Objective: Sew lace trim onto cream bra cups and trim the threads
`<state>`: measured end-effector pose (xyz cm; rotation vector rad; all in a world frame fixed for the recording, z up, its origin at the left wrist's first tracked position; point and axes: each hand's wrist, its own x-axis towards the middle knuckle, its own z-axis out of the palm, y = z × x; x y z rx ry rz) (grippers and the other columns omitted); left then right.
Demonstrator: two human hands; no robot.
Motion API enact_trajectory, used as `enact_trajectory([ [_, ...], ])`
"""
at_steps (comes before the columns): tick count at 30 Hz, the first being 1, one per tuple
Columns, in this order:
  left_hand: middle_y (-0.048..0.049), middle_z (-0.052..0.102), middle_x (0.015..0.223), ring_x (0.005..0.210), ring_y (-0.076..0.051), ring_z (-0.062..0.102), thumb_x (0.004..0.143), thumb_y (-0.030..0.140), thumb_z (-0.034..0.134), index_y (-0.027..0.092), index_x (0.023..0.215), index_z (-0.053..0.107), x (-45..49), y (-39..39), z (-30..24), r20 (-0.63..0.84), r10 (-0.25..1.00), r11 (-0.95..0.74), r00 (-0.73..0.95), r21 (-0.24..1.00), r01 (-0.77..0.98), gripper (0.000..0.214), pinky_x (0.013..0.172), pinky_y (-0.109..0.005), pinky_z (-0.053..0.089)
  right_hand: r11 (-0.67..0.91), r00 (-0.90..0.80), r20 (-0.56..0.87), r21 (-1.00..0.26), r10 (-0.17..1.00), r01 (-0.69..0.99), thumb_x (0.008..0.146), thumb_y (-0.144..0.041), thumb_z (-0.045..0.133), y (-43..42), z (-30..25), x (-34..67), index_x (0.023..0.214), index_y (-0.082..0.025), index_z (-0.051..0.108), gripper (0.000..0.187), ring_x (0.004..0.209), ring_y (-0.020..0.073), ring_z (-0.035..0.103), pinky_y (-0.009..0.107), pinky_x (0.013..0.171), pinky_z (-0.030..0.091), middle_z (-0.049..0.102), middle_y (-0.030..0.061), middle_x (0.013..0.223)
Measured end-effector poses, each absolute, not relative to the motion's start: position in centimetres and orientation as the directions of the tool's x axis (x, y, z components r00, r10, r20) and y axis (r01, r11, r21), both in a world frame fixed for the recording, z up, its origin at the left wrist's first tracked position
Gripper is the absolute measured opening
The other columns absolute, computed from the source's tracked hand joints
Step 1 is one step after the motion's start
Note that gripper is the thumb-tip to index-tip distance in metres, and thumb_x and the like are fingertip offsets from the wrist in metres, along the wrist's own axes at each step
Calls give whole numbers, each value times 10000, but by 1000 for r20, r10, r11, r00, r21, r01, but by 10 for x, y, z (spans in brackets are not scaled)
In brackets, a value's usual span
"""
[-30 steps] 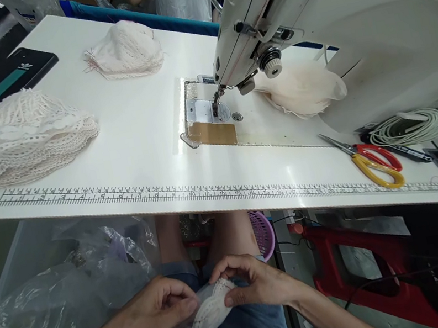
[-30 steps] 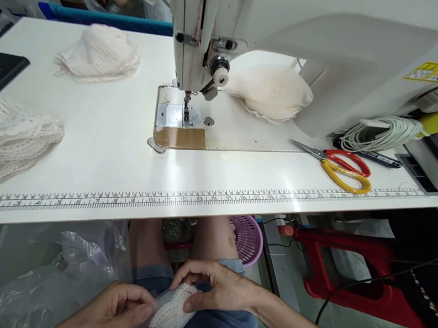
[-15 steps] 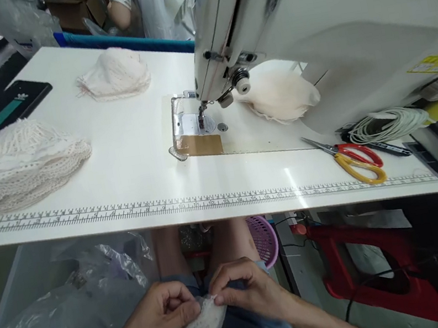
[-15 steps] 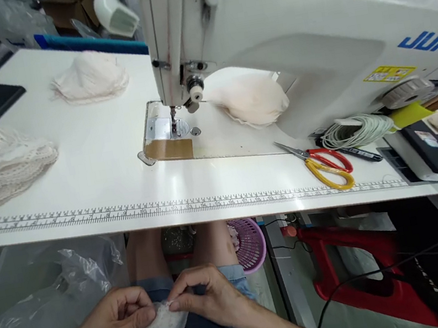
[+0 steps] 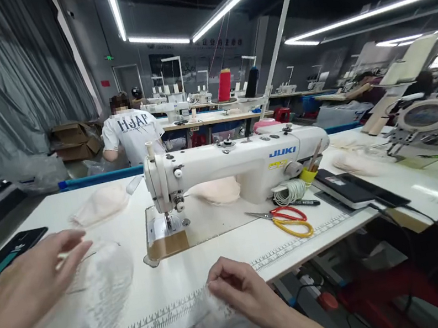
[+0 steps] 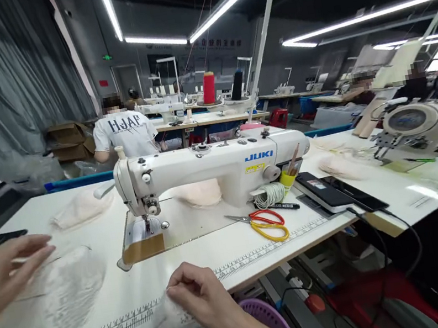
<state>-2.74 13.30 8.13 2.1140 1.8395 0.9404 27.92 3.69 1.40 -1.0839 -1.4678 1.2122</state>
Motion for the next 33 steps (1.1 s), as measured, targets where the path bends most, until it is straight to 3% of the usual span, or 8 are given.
enact_trajectory([
  [1, -104, 637, 1040, 1046, -417, 540, 690, 597, 531, 163, 971, 658, -16, 128, 81, 440, 896, -255, 50, 420, 871, 532, 914, -482, 397, 149, -225, 126, -985, 966, 91, 834, -431, 585, 40, 17, 280, 743, -145, 568, 301, 529, 81, 357, 197, 485, 285, 450, -31, 597],
  [3, -60, 564, 1236, 1128, -336, 506, 755, 561, 522, 241, 1145, 588, 17, 104, 71, 244, 940, -336, 239, 532, 777, 508, 948, -403, 396, 201, -287, 157, -971, 945, 131, 836, -391, 594, 43, 23, 282, 745, -139, 598, 268, 535, 81, 378, 195, 498, 299, 479, -27, 599],
  [8, -27, 610, 811, 777, -193, 541, 766, 559, 592, 177, 845, 602, 88, 42, 31, -288, 703, 82, 650, 941, 328, 389, 689, -257, 421, 325, -473, 198, -923, 859, 204, 881, -320, 567, 33, 32, 286, 812, -144, 644, 204, 575, 93, 474, 193, 564, 378, 569, -11, 643],
  [13, 62, 381, 572, 557, -96, 308, 645, 624, 682, 168, 648, 477, 91, 23, 11, -441, 669, 424, 598, 888, 181, 500, 511, -203, 237, 665, -507, 441, -591, 740, 456, 937, -305, 494, 7, 21, 291, 1084, -196, 576, 201, 894, 168, 536, 292, 781, 416, 605, 79, 1005],
  [17, 51, 412, 586, 565, -96, 308, 590, 657, 702, 162, 646, 482, 88, 8, 0, -542, 635, 560, 550, 814, 156, 545, 523, -202, 243, 784, -667, 418, -402, 616, 473, 967, -230, 433, -15, 1, 282, 1064, -216, 567, 166, 817, 150, 508, 280, 703, 389, 606, 47, 935],
  [24, 71, 296, 562, 563, -91, 199, 516, 722, 699, 174, 579, 431, 91, -12, -18, -588, 661, 579, 466, 795, 181, 614, 494, -213, 175, 741, -656, 364, -456, 661, 493, 991, -171, 285, -28, -20, 265, 864, -161, 513, 261, 717, 147, 487, 259, 613, 381, 570, 41, 809],
  [30, 55, 344, 564, 544, -89, 239, 593, 746, 630, 166, 615, 458, 89, -18, -44, -601, 644, 604, 473, 779, 167, 605, 501, -224, 181, 545, -496, 351, -772, 794, 327, 976, -210, 306, -36, -30, 271, 899, -192, 412, 132, 785, 128, 528, 219, 668, 425, 543, 44, 899],
  [33, 29, 425, 564, 541, -94, 318, 621, 723, 632, 145, 631, 501, 92, -19, -47, -596, 639, 626, 486, 771, 121, 593, 514, -223, 222, 605, -478, 398, -666, 783, 436, 967, -266, 389, -39, -42, 270, 911, -202, 457, 109, 744, 129, 516, 220, 612, 394, 537, 34, 915],
])
